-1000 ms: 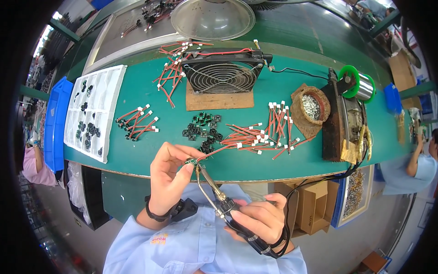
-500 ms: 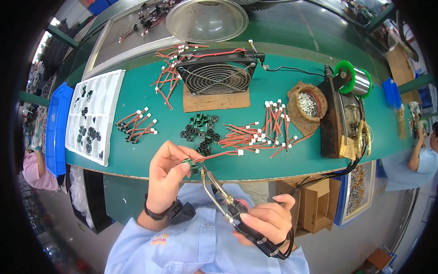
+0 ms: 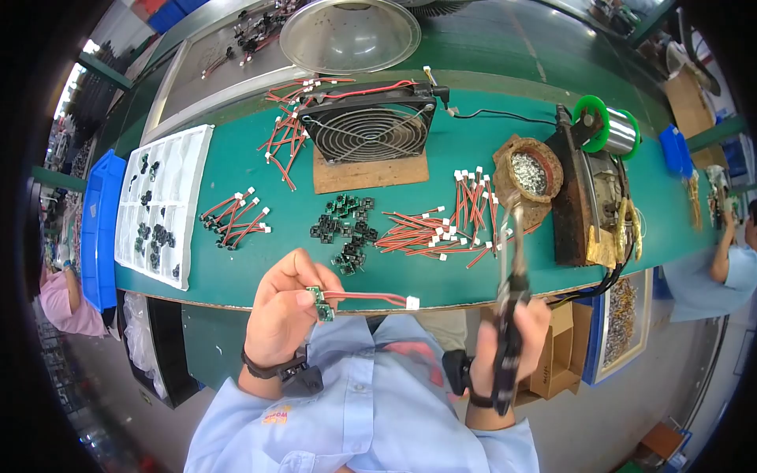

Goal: The person solders wires to circuit boards using a soldering iron and then uses pliers to trim the excess wire. They repeat this process, joining a wire to a board and trimming it before setting the assembly aside.

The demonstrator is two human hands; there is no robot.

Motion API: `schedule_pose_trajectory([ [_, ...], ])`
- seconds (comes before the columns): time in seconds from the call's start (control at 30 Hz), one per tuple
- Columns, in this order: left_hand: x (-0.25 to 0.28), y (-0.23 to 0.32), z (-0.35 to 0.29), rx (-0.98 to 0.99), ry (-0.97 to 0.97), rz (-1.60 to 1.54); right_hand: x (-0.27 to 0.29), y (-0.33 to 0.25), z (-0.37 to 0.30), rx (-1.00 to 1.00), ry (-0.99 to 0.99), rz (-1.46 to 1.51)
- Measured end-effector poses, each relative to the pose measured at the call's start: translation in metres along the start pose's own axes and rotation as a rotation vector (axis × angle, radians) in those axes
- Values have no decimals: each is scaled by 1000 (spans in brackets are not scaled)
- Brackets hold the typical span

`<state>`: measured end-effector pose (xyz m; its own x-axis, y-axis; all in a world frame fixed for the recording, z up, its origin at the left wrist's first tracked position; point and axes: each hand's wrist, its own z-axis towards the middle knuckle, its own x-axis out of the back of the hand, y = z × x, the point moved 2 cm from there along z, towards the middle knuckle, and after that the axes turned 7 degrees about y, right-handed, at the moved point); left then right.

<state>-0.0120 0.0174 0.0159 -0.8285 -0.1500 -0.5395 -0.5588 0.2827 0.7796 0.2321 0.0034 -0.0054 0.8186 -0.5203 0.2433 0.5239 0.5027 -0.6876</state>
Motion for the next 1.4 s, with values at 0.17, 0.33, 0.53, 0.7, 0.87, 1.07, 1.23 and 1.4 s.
schedule_pose_trajectory([
  [0.17, -1, 0, -4, -39, -32, -13, -18, 33, 13, -148, 3, -311],
  [0.33, 6, 0, -5, -270, 57, 117, -16, 41, 6, -335, -44, -125],
  [0.53, 16, 3, -7, -426, 152, 233, -5, 36, 31, 126, -457, -346],
  [0.7, 16, 3, -9, -433, 162, 255, -17, 30, 42, 466, -646, -510],
  [0.87, 13, 2, -10, -437, 155, 257, -23, 37, 45, 724, -682, -581],
  [1.07, 7, 2, -13, -395, 144, 354, -22, 44, 57, 448, -608, -368],
  [1.23, 10, -4, -9, -303, -45, 535, -42, 40, 36, -14, -192, 83],
  [1.4, 4, -5, -8, -280, -217, 783, -45, 8, 28, -332, -236, 428],
])
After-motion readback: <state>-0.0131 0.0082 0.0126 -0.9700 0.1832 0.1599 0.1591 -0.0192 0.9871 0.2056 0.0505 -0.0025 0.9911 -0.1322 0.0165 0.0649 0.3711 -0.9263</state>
